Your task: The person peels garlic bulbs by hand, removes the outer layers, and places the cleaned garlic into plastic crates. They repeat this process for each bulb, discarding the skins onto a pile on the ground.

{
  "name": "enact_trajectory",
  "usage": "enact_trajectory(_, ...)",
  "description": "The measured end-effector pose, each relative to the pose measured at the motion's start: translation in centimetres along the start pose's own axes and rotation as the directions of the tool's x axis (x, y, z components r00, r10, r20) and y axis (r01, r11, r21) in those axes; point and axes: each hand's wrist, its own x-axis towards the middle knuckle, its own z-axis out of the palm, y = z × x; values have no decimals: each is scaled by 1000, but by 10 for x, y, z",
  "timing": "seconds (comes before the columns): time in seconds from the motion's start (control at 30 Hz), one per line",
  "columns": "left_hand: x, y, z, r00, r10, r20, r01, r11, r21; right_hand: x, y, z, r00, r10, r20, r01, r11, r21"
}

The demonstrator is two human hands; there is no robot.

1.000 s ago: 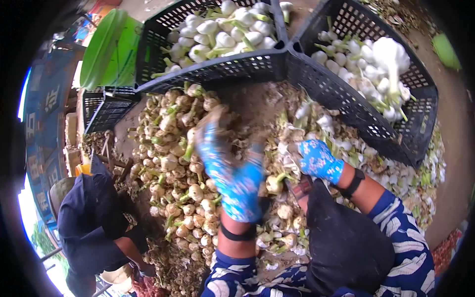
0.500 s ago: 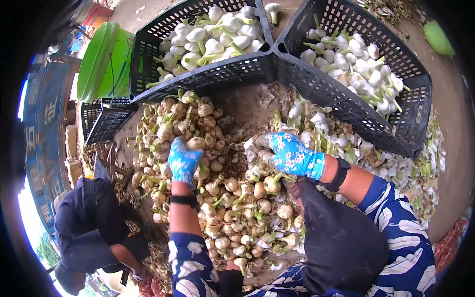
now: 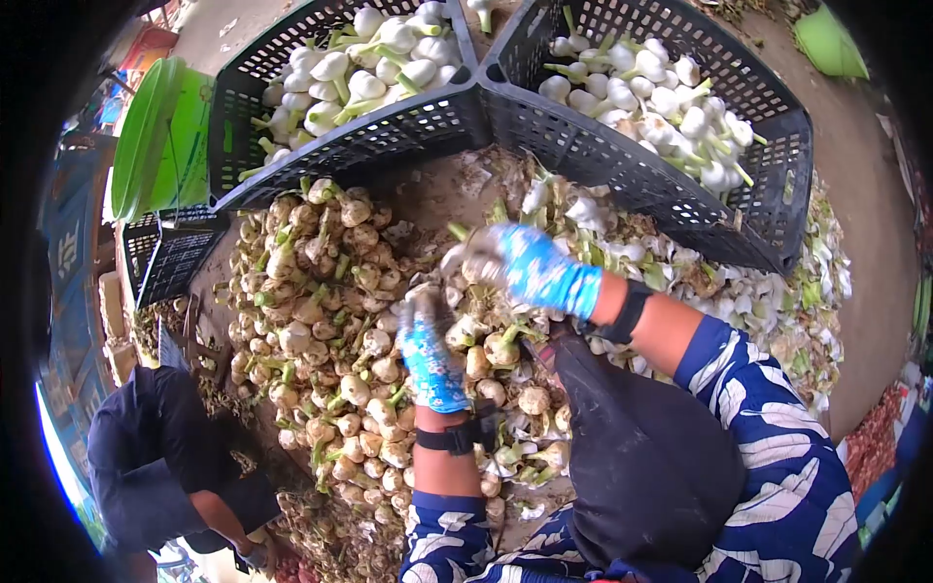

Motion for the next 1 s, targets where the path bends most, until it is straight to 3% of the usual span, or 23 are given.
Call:
enact_trajectory(0.03, 14, -5, -10, 973, 226, 43, -229, 940, 253, -2, 23, -11, 995, 93, -37, -89, 991, 97)
enact_trajectory(0.07, 23, -3, -13, 898, 417, 138, -430, 770, 471, -6, 33, -26, 979, 192, -63, -176, 965, 195)
enact_trajectory(0.1, 27, -1, -17, 707, 607, 363, -623, 291, 726, -18, 41, -41, 966, 234, -109, -225, 971, 86)
enact_trajectory(0.13, 40, -6, -10, 655, 622, 429, -682, 241, 691, -24, 39, -58, 951, 261, -163, -269, 963, -25)
enact_trajectory(0.17, 50, -9, -3, 653, 537, 534, -677, 99, 729, -31, 44, -63, 893, 447, -49, -411, 856, 315)
enact_trajectory(0.2, 58, -12, 4, 654, 434, 619, -669, -50, 742, -41, 47, -62, 878, 471, -88, -426, 852, 305)
enact_trajectory(0.23, 66, -18, 18, 775, 272, 570, -582, -45, 812, -43, 38, -62, 874, 484, -47, -452, 844, 288)
enact_trajectory(0.27, 70, -27, 32, 874, 141, 464, -475, 56, 878, -42, 31, -62, 868, 496, -5, -476, 836, 273)
enact_trajectory(0.3, 70, -36, 43, 910, 134, 392, -403, 67, 913, -39, 28, -59, 953, 290, -93, -295, 954, -52)
enact_trajectory(0.33, 64, -37, 54, 941, 120, 316, -325, 72, 943, -33, 11, -55, 889, 454, -55, -456, 890, -20)
enact_trajectory(0.4, 60, -51, 58, 940, 193, 282, -299, 66, 952, -26, 20, -44, 948, 318, -32, -319, 944, -86)
enact_trajectory(0.43, 60, -58, 58, 947, 228, 225, -262, 149, 953, -25, 33, -37, 967, 248, -60, -248, 969, 14)
enact_trajectory(0.47, 62, -69, 57, 953, 256, 164, -225, 232, 946, -20, 29, -37, 986, 147, -77, -150, 988, -38)
enact_trajectory(0.5, 73, -83, 49, 975, 141, 175, -221, 470, 854, -13, 33, -38, 983, 180, -15, -180, 984, -2)
enact_trajectory(0.53, 61, -71, 49, 974, 141, 175, -221, 464, 858, -6, 38, -39, 977, 208, 46, -210, 977, 34)
enact_trajectory(0.6, 20, -29, 49, 812, 445, 377, -505, 214, 836, 4, 8, -42, 800, 531, 279, -570, 818, 76)
enact_trajectory(0.63, 10, -22, 43, 745, 464, 478, -611, 190, 768, 5, -8, -43, 903, 344, 257, -304, 935, -182)
enact_trajectory(0.67, 1, -11, 42, 704, 460, 541, -662, 149, 735, 7, -14, -40, 864, 399, 308, -365, 917, -163)
enact_trajectory(0.73, -5, -5, 37, 673, 472, 569, -689, 122, 714, 6, 4, -24, 935, 153, 320, -53, 952, -300)
enact_trajectory(0.77, -7, -2, 35, 672, 472, 570, -689, 117, 716, 5, 4, -21, 908, 296, 296, -216, 937, -274)
enact_trajectory(0.87, -9, 3, 32, 633, 448, 632, -729, 68, 681, -2, 3, -30, 936, 179, 303, -140, 979, -145)
enact_trajectory(0.93, -6, 3, 33, 556, 417, 718, -760, -95, 643, -6, 4, -33, 922, 224, 315, -197, 974, -113)
enact_trajectory(1.0, -1, 3, 32, 520, 424, 741, -778, -122, 616, -11, 4, -32, 889, 352, 291, -376, 926, 30)
